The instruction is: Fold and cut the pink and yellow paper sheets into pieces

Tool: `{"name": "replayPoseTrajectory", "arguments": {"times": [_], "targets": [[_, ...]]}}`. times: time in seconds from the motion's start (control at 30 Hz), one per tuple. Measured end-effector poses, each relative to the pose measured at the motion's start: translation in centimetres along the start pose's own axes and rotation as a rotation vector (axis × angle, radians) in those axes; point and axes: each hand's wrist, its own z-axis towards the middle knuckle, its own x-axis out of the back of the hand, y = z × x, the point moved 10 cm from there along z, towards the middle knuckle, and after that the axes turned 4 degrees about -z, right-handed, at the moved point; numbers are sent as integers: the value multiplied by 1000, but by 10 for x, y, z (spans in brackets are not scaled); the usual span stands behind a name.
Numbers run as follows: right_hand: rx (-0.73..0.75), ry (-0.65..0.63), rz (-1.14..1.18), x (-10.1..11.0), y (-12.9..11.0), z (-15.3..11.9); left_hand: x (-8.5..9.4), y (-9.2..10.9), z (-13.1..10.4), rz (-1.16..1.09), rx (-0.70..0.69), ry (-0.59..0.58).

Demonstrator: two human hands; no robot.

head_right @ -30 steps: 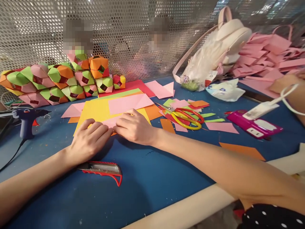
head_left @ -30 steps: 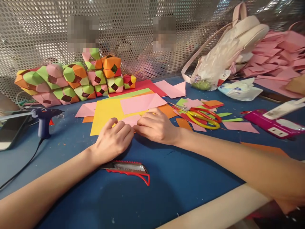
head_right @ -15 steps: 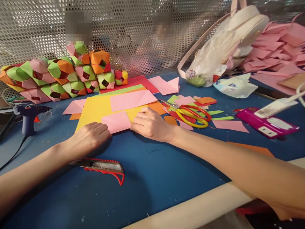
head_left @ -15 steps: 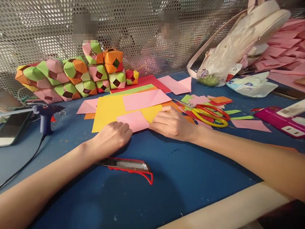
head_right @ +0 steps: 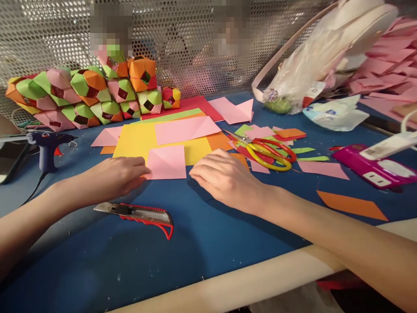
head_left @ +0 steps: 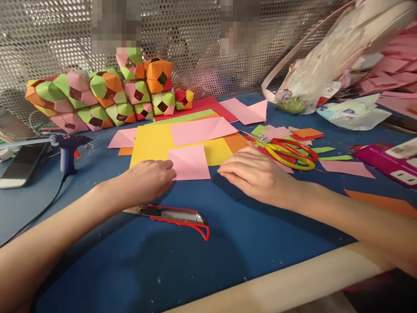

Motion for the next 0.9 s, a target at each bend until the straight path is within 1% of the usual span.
{"name": "replayPoseTrajectory", "arguments": {"times": [0.13,0.23,0.3,0.4,0.5,0.6,0.67,0.73,0.77,0.83,0.9], "targets": [[-48,-6,81,10,-13,0,22,-15,-5,-18,99,88],[-52,8,69,18,-12,1,43,-24,-12,-5,154,199],[-72,-1,5,21,-3,-3,57,-27,-17,-6,169,278],[-134,-81,-145,18,21,-15,71,-30,-22,-20,177,358],[-193,-125,-229,16,43,-25,78,-30,-24,-39,189,398],[-176,-170,-279,9,45,-21,83,-29,-26,-51,217,429],[-148,-171,-244,4,34,-10,86,-29,-27,-45,241,444],[-132,-143,-117,1,13,5,89,-27,-29,-31,254,452],[-104,-139,-28,-2,-3,13,90,-26,-30,-25,256,456],[-91,-181,128,-14,-35,28,93,-25,-31,-14,254,470],[-68,-277,236,-33,-67,39,95,-23,-33,1,249,489]]}}
